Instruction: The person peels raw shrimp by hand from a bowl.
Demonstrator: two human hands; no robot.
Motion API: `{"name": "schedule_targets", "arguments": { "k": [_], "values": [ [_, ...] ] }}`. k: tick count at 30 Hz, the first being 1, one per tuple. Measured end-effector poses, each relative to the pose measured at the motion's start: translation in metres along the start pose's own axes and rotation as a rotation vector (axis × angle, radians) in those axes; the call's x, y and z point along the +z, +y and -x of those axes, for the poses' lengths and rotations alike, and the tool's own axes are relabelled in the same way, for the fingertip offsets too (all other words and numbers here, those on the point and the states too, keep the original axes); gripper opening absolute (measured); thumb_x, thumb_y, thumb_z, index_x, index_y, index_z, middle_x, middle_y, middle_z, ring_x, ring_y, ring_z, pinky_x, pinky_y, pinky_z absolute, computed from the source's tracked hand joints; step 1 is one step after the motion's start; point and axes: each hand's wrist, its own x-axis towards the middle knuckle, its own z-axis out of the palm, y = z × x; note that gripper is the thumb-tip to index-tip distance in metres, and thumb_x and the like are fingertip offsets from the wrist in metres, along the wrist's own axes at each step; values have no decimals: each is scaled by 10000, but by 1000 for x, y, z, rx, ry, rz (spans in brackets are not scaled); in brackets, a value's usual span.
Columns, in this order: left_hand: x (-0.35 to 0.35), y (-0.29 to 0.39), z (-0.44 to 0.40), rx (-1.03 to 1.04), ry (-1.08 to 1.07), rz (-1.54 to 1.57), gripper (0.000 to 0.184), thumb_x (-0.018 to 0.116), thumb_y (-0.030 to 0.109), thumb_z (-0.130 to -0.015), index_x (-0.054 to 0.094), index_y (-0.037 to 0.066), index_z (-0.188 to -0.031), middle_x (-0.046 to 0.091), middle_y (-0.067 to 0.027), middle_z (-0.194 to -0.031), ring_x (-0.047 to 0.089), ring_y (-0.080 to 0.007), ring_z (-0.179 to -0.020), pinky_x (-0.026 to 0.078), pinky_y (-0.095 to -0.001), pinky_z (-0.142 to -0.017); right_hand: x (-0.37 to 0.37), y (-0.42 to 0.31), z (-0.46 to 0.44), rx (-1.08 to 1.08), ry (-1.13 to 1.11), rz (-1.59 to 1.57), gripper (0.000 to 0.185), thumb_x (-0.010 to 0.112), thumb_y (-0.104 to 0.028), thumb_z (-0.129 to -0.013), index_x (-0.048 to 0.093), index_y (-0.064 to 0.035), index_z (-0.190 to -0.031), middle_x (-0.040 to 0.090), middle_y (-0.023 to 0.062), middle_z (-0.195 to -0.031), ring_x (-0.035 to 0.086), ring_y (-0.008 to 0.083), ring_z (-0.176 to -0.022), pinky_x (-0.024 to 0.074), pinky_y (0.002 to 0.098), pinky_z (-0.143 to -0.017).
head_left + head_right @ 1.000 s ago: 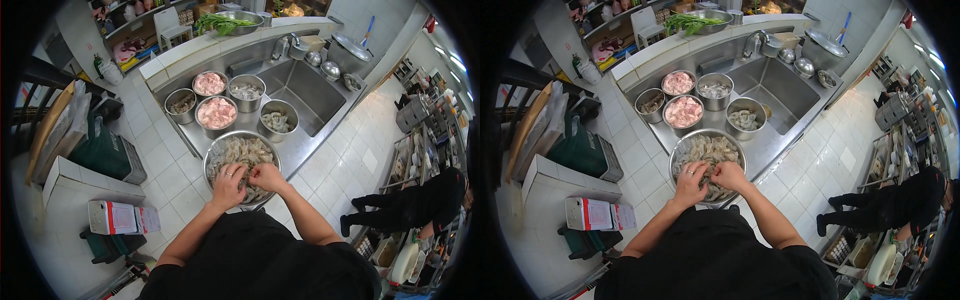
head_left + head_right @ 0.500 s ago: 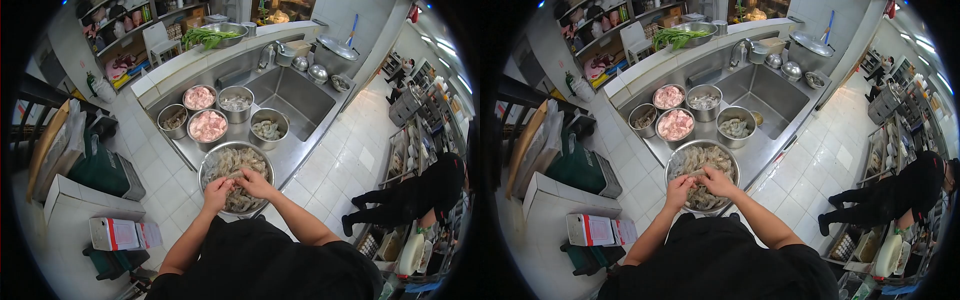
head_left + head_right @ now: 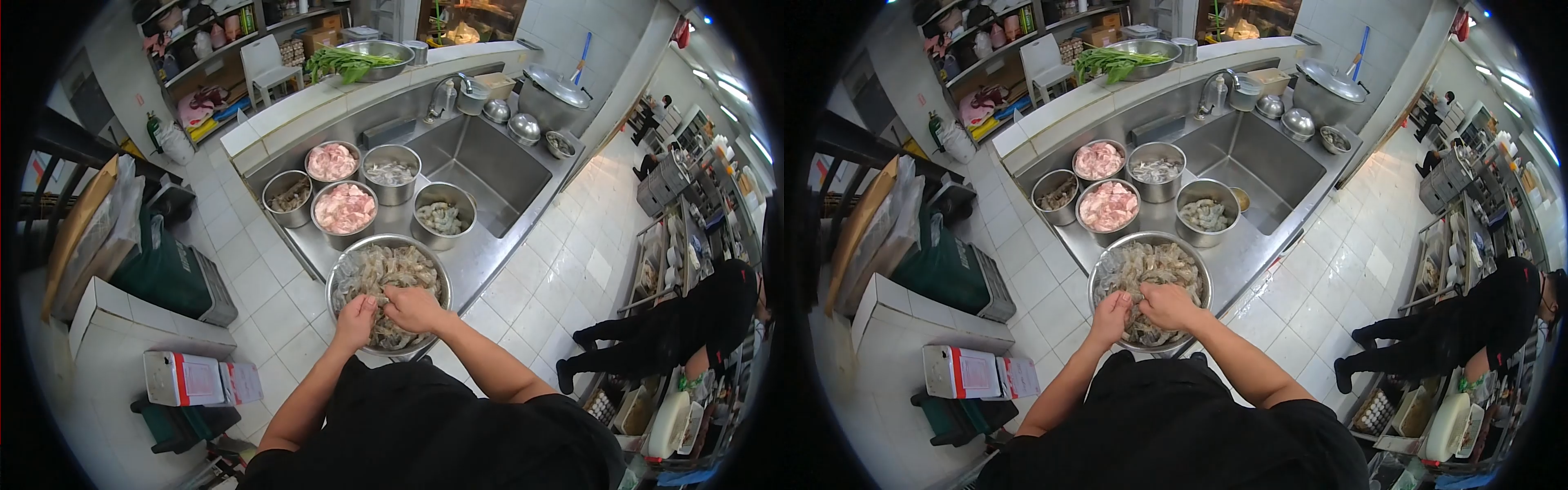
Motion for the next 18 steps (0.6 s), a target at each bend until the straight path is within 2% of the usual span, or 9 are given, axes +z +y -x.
{"name": "schedule_targets", "arguments": {
  "k": [4,7,10,13,14,17,18],
  "values": [
    [-5,22,3,-336,-100,379,321,555,324,-1051,570,91,-832,460,37,-657,384,-81,-539,341,-267,-518,3,5,-1,-49,-33,23,265,510,-267,-901,616,-25,-912,670,262,-866,649,468,-865,491,568,-801],
    [-7,20,5,-388,-108,397,319,568,322,-1045,561,94,-822,437,33,-659,368,-74,-538,328,-257,-519,2,19,-6,-140,-87,55,267,508,-269,-902,622,-29,-878,671,248,-853,647,460,-848,489,567,-786],
    [-11,10,5,-430,-179,432,334,567,330,-1046,554,89,-815,443,35,-675,365,-70,-547,327,-252,-523,-1,27,-6,-186,-129,25,278,506,-275,-904,627,-30,-852,671,230,-837,642,455,-831,488,566,-770],
    [-18,7,1,-445,-118,463,328,576,328,-1043,564,81,-827,468,29,-672,391,-75,-561,340,-258,-527,-7,22,-2,-166,-104,32,259,533,-275,-895,634,-42,-841,675,209,-823,644,445,-823,492,558,-759],
    [-18,7,0,-407,-80,370,312,579,311,-1038,567,78,-830,470,27,-665,399,-79,-566,346,-260,-530,-9,20,0,-152,-85,46,248,548,-274,-890,636,-48,-840,677,201,-819,647,441,-821,494,554,-756],
    [-13,19,3,-312,-24,141,253,583,254,-1015,580,71,-841,481,21,-653,427,-93,-581,363,-269,-541,-7,23,1,-40,127,132,204,610,-272,-865,659,-75,-857,688,179,-814,665,410,-826,515,528,-755],
    [-14,16,2,-293,-45,96,225,579,230,-1003,587,69,-845,489,18,-658,438,-99,-586,370,-273,-546,-9,16,2,-144,245,166,196,627,-273,-856,668,-81,-862,693,175,-821,671,396,-835,522,517,-758]
  ]
}}
